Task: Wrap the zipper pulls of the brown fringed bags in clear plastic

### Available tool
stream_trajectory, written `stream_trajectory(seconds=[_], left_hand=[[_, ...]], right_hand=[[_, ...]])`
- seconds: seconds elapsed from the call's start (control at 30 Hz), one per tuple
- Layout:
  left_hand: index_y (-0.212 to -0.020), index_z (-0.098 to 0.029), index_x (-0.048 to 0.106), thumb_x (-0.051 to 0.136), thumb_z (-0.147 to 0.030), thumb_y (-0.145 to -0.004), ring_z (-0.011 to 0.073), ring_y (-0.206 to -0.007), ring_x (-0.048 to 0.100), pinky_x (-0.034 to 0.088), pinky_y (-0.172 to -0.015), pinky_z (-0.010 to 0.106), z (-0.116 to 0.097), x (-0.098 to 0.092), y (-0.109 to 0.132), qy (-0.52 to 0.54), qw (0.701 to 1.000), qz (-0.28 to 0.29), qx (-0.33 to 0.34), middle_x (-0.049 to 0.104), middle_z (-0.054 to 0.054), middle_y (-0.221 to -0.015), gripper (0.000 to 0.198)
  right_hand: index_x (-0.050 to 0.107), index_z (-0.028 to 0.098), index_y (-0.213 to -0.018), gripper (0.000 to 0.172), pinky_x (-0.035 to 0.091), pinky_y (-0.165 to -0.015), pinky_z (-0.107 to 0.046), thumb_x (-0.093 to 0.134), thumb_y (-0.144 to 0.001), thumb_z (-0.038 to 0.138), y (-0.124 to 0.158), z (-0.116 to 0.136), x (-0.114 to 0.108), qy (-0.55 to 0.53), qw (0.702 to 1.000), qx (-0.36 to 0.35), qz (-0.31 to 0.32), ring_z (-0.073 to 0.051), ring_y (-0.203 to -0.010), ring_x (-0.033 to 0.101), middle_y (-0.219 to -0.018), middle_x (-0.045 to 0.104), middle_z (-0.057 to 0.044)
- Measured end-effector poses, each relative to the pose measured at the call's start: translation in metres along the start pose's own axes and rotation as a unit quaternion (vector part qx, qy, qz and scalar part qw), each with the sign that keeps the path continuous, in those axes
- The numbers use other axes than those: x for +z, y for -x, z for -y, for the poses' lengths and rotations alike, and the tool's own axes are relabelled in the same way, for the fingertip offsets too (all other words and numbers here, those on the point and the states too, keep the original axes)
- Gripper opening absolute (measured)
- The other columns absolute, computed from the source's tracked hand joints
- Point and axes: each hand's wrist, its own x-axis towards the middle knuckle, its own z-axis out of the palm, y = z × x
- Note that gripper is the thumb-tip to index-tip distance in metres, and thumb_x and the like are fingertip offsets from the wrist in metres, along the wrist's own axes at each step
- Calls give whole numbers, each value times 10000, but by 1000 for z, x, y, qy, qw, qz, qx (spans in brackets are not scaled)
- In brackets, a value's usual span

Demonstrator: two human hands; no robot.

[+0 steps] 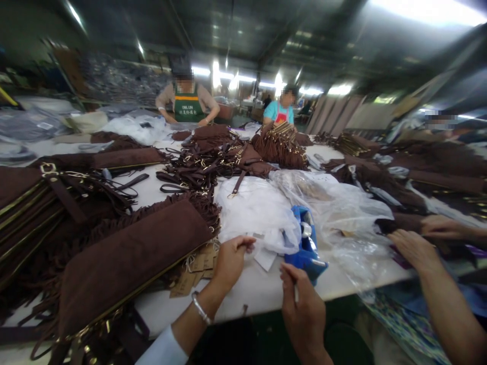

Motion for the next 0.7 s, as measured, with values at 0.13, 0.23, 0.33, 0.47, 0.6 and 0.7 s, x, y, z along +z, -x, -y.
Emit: stream_trajectory(seconds=[0.13, 0.23, 0.33, 0.47, 0.6, 0.7], left_hand=[[-990, -141, 711, 414, -83, -844, 212, -905, 665, 510, -849, 352, 17, 8, -13, -12, 998, -56, -36, 736, 88, -966, 336], [-989, -171, 723, 443, -70, -835, 225, -979, 647, 467, -936, 388, 25, 12, -10, -29, 997, -60, -28, 730, 83, -1032, 335], [-987, -176, 719, 447, -76, -852, 214, -958, 654, 485, -911, 370, 28, 10, -8, -33, 998, -59, -18, 733, 76, -1014, 320], [-1003, -162, 690, 412, -64, -877, 191, -936, 645, 503, -877, 338, 27, 4, -4, -40, 997, -64, 18, 719, 70, -995, 320], [-1030, -209, 677, 430, -30, -869, 172, -1071, 581, 440, -982, 316, 20, 2, 7, -64, 992, -10, 105, 667, 40, -1092, 345], [-1036, -232, 677, 484, -81, -881, 184, -1136, 544, 408, -1028, 325, 15, 3, 10, -87, 985, 37, 145, 627, 41, -1174, 290]], right_hand=[[583, 138, -1203, 275, 471, -935, -367, 499, -959, 234, 7, -5, 20, 96, 983, -76, 134, -252, -1094, 593, -1163, 669, -123], [588, 88, -1235, 331, 480, -910, -413, 544, -923, 190, 2, -3, 36, 205, 961, -67, 174, -316, -1147, 559, -1251, 630, -177], [622, 75, -1182, 330, 492, -829, -427, 520, -872, 31, -2, 0, 40, 239, 952, -57, 185, -341, -1095, 577, -1204, 648, -198], [654, 129, -1038, 247, 481, -799, -392, 540, -854, 10, -2, -3, 32, 224, 953, -76, 191, -303, -992, 602, -1056, 684, -144], [602, 200, -854, 137, 452, -705, -350, 550, -885, 77, -1, -10, 21, 202, 955, -89, 197, -247, -823, 593, -836, 645, -55], [549, 217, -805, 146, 434, -685, -341, 530, -912, 119, 1, -15, 17, 186, 957, -96, 200, -233, -795, 577, -793, 609, -30]])
